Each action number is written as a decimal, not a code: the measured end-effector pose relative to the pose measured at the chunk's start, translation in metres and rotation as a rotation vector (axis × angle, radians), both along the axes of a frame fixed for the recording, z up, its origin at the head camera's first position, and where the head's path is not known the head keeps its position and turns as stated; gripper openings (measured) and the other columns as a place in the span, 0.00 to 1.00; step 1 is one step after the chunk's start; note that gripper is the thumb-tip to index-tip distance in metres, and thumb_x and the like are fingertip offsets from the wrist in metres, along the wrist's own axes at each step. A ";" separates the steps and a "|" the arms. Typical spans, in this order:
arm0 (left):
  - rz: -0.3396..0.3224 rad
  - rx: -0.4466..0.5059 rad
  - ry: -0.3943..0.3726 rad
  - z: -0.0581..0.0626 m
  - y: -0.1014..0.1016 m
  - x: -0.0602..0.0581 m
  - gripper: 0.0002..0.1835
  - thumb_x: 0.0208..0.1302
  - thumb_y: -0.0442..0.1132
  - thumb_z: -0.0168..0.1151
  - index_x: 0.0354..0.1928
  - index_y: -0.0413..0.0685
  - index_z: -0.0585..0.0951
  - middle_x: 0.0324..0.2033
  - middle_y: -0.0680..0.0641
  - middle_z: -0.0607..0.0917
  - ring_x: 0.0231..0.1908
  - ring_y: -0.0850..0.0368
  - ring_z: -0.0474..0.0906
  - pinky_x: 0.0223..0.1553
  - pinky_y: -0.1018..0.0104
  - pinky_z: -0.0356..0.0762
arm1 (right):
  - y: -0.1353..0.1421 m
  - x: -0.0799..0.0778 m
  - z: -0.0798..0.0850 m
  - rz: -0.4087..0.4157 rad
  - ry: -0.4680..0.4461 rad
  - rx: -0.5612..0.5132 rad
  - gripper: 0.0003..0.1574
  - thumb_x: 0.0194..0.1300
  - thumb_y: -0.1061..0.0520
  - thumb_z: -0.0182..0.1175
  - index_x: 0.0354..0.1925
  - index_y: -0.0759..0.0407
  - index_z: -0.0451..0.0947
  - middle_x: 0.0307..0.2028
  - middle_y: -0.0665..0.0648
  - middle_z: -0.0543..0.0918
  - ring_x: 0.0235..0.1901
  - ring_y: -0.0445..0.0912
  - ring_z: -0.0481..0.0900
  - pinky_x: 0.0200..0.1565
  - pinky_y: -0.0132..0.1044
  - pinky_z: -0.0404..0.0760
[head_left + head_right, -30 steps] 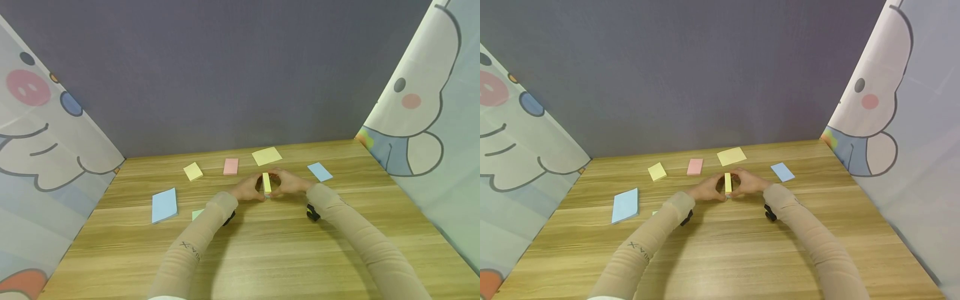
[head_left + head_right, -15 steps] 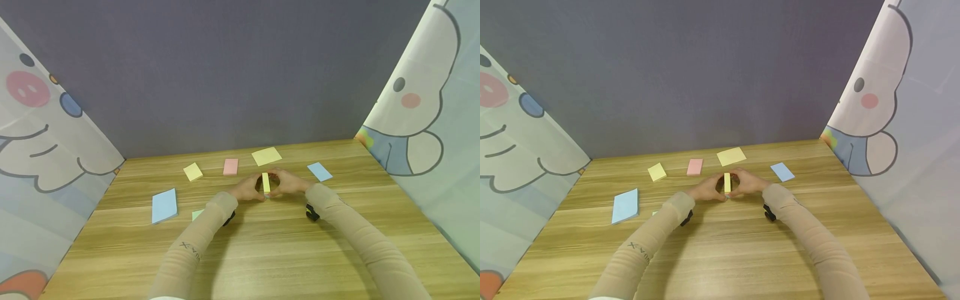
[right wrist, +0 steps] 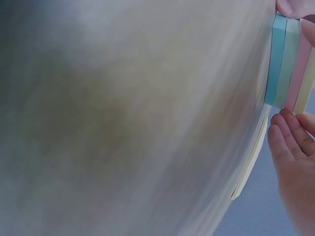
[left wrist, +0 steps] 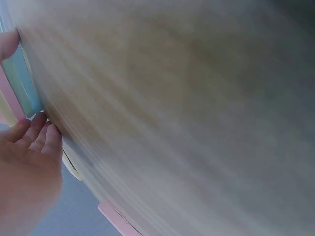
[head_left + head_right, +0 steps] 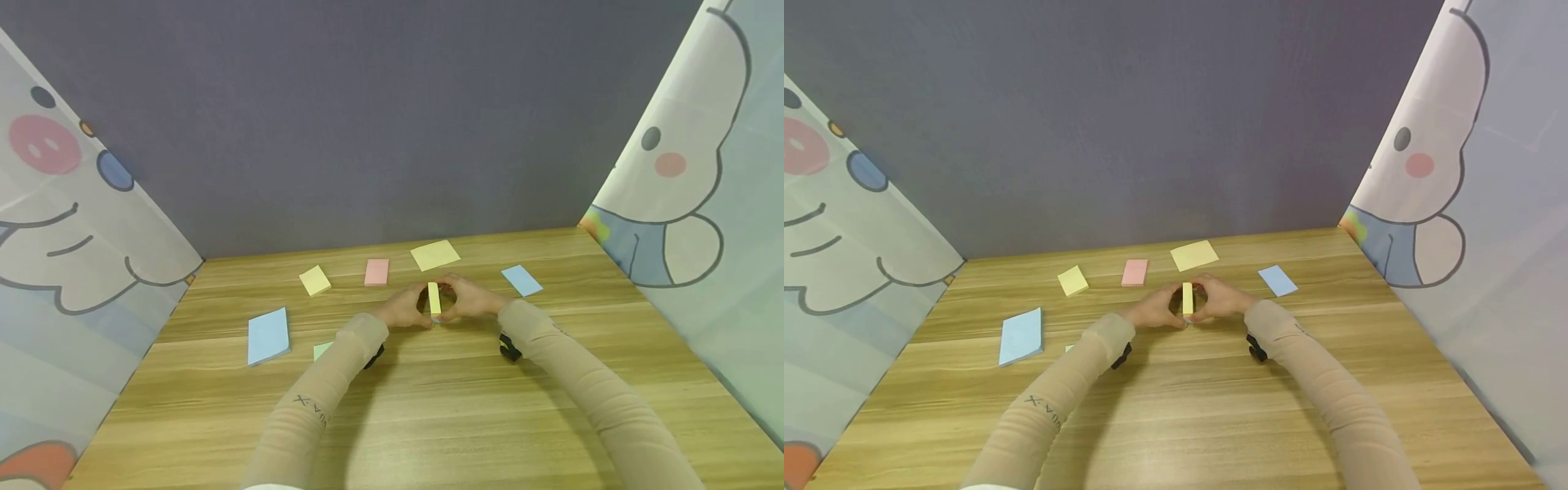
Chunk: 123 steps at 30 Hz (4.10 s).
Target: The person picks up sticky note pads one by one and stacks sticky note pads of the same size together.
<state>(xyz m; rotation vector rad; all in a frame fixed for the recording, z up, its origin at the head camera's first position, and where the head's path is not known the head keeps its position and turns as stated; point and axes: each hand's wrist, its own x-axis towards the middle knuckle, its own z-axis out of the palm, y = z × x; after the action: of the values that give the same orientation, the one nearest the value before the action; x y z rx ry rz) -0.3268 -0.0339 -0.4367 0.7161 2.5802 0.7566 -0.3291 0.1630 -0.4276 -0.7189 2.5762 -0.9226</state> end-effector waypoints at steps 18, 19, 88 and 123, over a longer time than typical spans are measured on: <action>0.021 -0.042 -0.015 0.001 0.000 0.001 0.52 0.51 0.51 0.68 0.71 0.45 0.48 0.70 0.45 0.54 0.68 0.47 0.52 0.66 0.52 0.56 | -0.001 0.001 0.001 0.010 0.016 0.018 0.56 0.47 0.44 0.71 0.66 0.63 0.55 0.60 0.59 0.65 0.61 0.58 0.63 0.62 0.52 0.64; 0.021 -0.043 -0.016 0.001 0.001 0.002 0.52 0.51 0.51 0.68 0.71 0.45 0.48 0.70 0.45 0.54 0.68 0.47 0.52 0.66 0.52 0.56 | -0.001 0.001 0.001 0.012 0.020 0.021 0.56 0.47 0.44 0.70 0.66 0.63 0.55 0.60 0.59 0.65 0.61 0.58 0.63 0.61 0.53 0.64; 0.215 -0.197 0.109 0.022 -0.180 0.126 0.42 0.44 0.44 0.73 0.61 0.34 0.66 0.64 0.38 0.66 0.61 0.38 0.64 0.58 0.46 0.66 | -0.071 0.085 0.007 0.182 0.091 -0.184 0.22 0.59 0.63 0.60 0.51 0.72 0.73 0.46 0.65 0.80 0.45 0.52 0.79 0.48 0.34 0.78; 0.205 -0.113 0.115 0.018 -0.161 0.113 0.42 0.46 0.43 0.72 0.62 0.34 0.65 0.64 0.38 0.65 0.64 0.39 0.60 0.62 0.47 0.62 | -0.100 0.081 0.011 0.133 0.087 -0.004 0.33 0.56 0.56 0.64 0.58 0.64 0.69 0.54 0.59 0.77 0.53 0.51 0.74 0.56 0.43 0.72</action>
<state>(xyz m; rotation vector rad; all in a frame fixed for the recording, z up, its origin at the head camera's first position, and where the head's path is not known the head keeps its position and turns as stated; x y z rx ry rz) -0.2140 -0.1946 -0.4187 0.4789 2.8066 0.6389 -0.2477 0.0635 -0.4164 -0.9384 2.5643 -0.8732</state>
